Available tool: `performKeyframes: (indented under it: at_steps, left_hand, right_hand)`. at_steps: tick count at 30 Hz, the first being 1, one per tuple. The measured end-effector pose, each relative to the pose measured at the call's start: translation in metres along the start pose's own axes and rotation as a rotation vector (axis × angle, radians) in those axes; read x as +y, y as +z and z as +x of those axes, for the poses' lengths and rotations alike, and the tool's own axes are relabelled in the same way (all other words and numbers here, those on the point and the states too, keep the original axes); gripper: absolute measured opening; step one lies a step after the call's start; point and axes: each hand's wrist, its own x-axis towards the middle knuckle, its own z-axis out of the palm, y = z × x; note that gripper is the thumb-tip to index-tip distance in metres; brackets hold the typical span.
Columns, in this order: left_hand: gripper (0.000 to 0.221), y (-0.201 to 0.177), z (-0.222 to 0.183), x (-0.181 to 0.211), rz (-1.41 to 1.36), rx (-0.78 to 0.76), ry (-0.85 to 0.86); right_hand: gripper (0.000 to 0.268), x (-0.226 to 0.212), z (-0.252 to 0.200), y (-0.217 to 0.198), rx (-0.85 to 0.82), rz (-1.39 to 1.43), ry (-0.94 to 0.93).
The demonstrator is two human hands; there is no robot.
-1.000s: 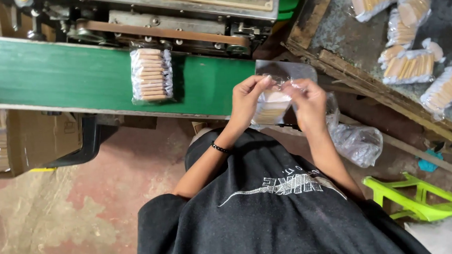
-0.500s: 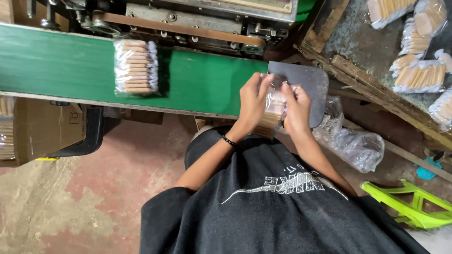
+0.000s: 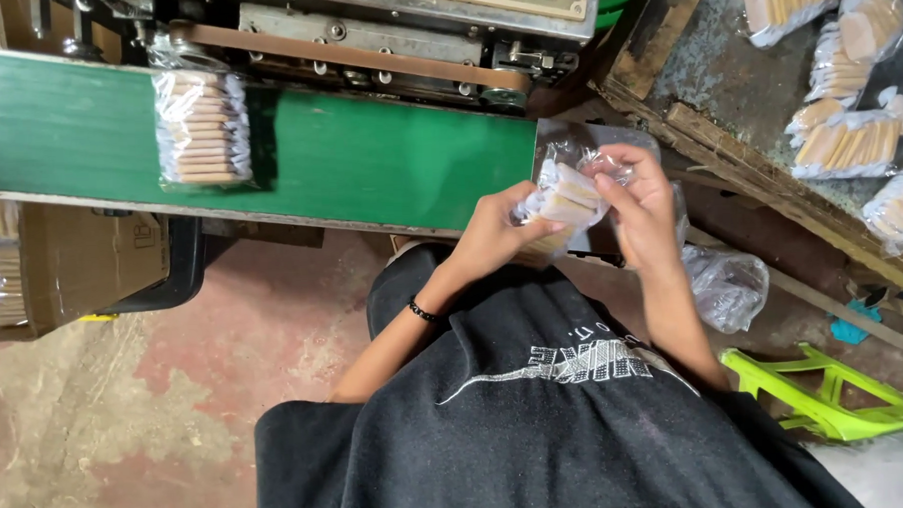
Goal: Sealing plastic bags filled with breadsticks using a continuous band sealer machine.
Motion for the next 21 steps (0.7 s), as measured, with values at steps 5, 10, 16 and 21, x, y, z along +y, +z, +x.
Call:
performKeyframes:
  at_steps: [5, 10, 16, 21]
  left_hand:
    - [0.032, -0.005, -0.008, 0.022, -0.084, -0.018, 0.141]
    - [0.031, -0.007, -0.008, -0.008, -0.049, -0.04, 0.304]
    - [0.037, -0.009, -0.01, -0.015, 0.045, -0.005, 0.281]
    - [0.034, -0.009, -0.008, -0.021, 0.075, 0.033, 0.303]
  right_hand:
    - [0.029, -0.012, 0.004, -0.013, -0.217, -0.242, 0.017]
    - [0.039, -0.015, -0.002, -0.011, -0.397, -0.291, 0.047]
    - [0.037, -0.006, -0.008, 0.002, -0.338, -0.396, -0.029]
    - [0.041, 0.016, -0.007, -0.014, -0.277, -0.585, -0.15]
